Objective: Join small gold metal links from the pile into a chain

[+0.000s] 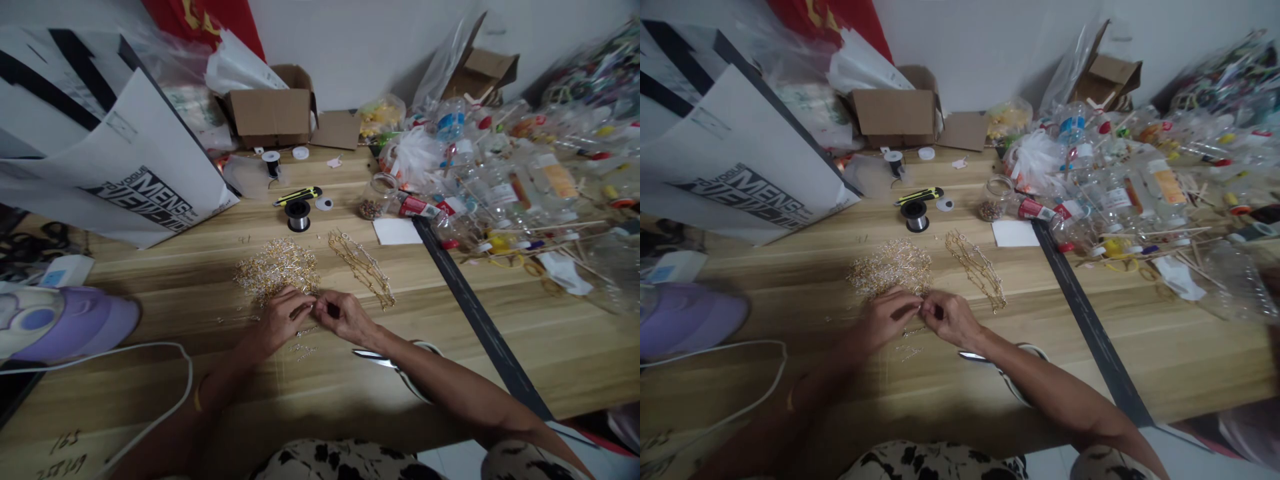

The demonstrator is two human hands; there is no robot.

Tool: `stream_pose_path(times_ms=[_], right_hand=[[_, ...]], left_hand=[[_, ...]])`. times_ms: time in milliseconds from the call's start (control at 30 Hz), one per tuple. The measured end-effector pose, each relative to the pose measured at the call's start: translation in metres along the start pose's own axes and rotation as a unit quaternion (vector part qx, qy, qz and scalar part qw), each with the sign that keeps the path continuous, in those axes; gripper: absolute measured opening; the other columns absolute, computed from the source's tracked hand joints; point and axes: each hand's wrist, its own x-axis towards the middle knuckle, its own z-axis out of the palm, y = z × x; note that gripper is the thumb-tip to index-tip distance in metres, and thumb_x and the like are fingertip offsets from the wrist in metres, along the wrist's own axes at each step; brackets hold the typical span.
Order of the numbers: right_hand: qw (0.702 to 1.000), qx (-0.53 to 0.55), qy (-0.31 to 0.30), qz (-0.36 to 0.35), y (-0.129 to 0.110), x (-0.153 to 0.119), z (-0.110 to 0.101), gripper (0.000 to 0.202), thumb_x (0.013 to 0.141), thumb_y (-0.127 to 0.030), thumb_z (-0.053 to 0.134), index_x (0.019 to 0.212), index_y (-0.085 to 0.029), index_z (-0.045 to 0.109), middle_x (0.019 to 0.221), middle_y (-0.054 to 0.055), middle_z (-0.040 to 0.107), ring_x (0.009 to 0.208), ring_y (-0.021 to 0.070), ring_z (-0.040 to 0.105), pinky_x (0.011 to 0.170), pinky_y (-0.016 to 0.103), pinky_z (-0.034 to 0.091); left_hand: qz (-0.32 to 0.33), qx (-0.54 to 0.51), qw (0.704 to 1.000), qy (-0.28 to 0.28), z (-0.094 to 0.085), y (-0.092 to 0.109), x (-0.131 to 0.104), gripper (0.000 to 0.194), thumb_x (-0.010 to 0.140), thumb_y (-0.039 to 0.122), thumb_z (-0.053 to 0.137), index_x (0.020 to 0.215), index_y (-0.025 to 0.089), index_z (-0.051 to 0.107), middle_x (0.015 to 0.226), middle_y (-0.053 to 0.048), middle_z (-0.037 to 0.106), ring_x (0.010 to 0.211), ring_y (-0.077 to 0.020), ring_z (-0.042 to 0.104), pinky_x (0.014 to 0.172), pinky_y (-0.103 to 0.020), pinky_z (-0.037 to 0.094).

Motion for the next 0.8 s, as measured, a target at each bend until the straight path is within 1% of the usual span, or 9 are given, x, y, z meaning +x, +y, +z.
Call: stream_pose_path(times_ms=[167,300,633,800], right_hand=[[1.000,0.002,0.005,0.005,-0.0016,0.0001,-0.0006,0.005,0.077,-0.016,0.058,0.073,-0.016,0.059,0.062,-0.004,0.055,0.053,0.0077,0.044,0.053,0.018,0.034],[1.000,0.004,0.005,0.008,-0.0019,0.0007,-0.0009,0.005,0.077,-0.017,0.058,0.071,-0.016,0.059,0.061,-0.004,0.054,0.052,0.0078,0.044,0.053,0.018,0.034],[1.000,0.000,0.003,0.012,-0.0004,0.0001,-0.0011,0.006,0.078,-0.019,0.057,0.074,-0.015,0.059,0.063,-0.004,0.055,0.054,0.0081,0.045,0.053,0.018,0.034],[1.000,-0.001,0.007,0.006,0.0007,0.0008,-0.0005,0.007,0.078,-0.020,0.058,0.074,-0.016,0.060,0.063,-0.003,0.055,0.054,0.0085,0.045,0.053,0.019,0.034]], left_hand=[[-0.001,-0.006,1.000,-0.014,0.0002,0.0003,-0.0014,0.011,0.086,0.013,0.058,0.090,0.017,0.067,0.080,-0.005,0.068,0.079,-0.0165,0.060,0.070,-0.028,0.049],[0.001,-0.002,1.000,-0.013,-0.0009,0.0012,-0.0005,0.011,0.085,0.014,0.058,0.090,0.018,0.067,0.080,-0.005,0.069,0.079,-0.0168,0.060,0.071,-0.029,0.050],[0.014,-0.011,1.000,0.015,-0.0022,0.0014,0.0030,0.013,0.083,0.011,0.057,0.086,0.018,0.068,0.076,-0.004,0.069,0.074,-0.0146,0.061,0.068,-0.026,0.050],[-0.003,-0.018,1.000,0.008,-0.0040,0.0041,0.0046,0.012,0.083,0.012,0.059,0.085,0.018,0.069,0.077,-0.005,0.071,0.074,-0.0151,0.063,0.069,-0.027,0.052]])
